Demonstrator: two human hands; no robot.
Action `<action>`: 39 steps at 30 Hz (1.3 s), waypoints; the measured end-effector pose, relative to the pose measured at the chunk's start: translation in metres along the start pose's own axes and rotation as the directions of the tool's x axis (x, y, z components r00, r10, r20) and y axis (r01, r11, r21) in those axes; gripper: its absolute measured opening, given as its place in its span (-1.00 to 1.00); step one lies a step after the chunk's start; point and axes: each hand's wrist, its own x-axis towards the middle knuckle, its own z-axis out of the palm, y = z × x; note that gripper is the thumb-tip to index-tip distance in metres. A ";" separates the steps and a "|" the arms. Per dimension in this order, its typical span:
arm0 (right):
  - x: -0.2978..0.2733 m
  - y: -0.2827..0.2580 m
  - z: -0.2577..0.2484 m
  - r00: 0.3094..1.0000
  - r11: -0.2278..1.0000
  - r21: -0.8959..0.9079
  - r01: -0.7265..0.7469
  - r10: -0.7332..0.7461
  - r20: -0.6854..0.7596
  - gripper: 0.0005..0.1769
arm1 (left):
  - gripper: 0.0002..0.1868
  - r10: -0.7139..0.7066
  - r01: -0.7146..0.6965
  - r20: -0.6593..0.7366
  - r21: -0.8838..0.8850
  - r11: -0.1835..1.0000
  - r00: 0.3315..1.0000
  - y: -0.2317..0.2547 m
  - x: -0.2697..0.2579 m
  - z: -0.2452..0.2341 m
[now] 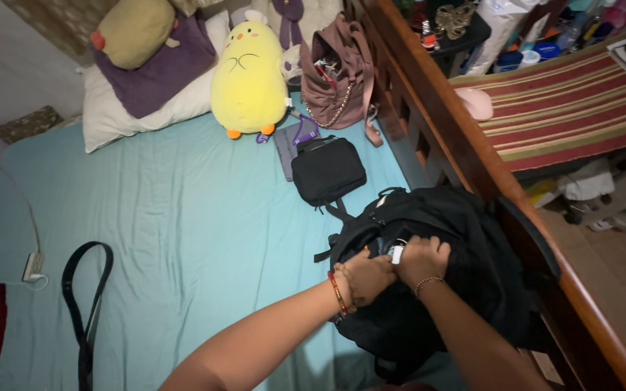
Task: The person unpacks a black backpack placed on a bed, removing various items one by one and placing them on a nearby desk. Items removed include a small box, hair clips, a pink mouse, a charger, highlighters, earphones, a key, a small pouch, a camera, and a water bottle.
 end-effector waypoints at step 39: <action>-0.032 -0.009 -0.266 0.886 -0.220 0.923 -0.315 -0.417 0.203 -0.46 | -0.52 -0.774 -0.773 -0.208 -0.403 -0.490 0.598 0.043 -0.115 -0.150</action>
